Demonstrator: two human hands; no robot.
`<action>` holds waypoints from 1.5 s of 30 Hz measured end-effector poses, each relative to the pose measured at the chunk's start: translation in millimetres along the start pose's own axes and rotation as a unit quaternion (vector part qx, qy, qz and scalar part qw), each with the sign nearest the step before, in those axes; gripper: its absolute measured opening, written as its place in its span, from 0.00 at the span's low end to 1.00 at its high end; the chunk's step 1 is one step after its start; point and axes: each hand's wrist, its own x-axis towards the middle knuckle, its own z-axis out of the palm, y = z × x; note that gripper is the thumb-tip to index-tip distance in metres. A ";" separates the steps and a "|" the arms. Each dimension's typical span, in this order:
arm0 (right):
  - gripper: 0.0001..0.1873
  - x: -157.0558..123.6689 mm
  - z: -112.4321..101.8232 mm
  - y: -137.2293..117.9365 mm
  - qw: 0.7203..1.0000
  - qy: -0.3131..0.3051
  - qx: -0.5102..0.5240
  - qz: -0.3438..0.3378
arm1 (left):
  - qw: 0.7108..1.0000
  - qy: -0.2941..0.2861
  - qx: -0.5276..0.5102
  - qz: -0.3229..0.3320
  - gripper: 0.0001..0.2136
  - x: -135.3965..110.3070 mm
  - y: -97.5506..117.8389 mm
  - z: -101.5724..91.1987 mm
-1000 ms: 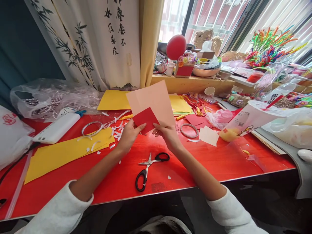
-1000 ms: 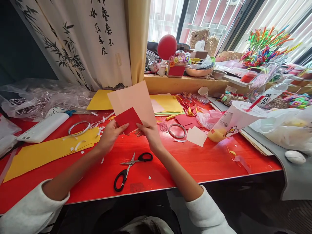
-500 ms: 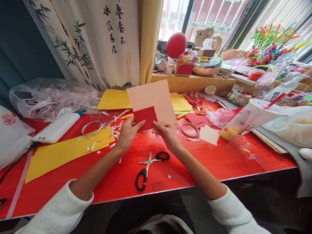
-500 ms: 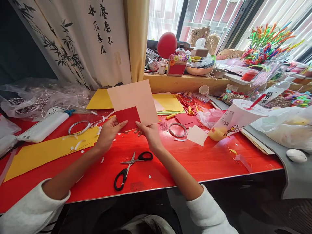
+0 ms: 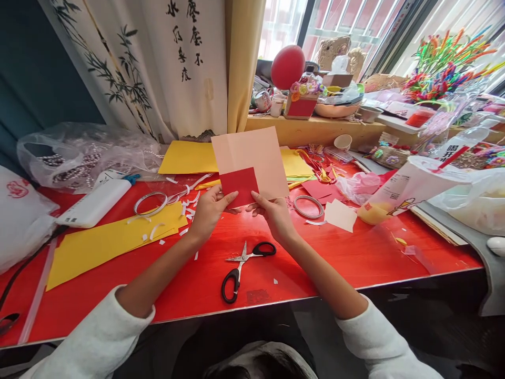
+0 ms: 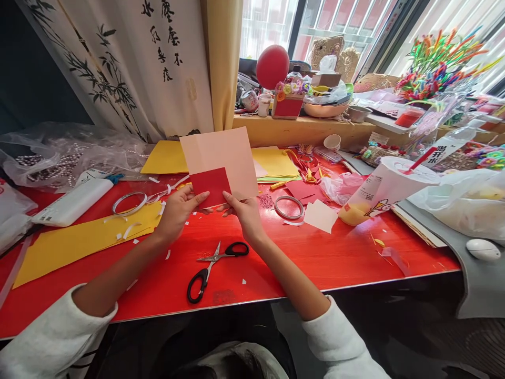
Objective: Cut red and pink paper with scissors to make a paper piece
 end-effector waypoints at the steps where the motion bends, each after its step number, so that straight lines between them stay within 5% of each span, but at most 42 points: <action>1: 0.14 0.1 0.0 0.2 1.000 0.000 0.001 -0.002 | 1.000 0.000 0.001 0.000 0.18 0.1 -0.3 0.1; 45: 0.16 -0.5 -2.4 1.4 1.000 -0.008 -0.013 -0.018 | 1.000 -0.002 -0.009 -0.008 0.15 1.7 -1.1 -2.9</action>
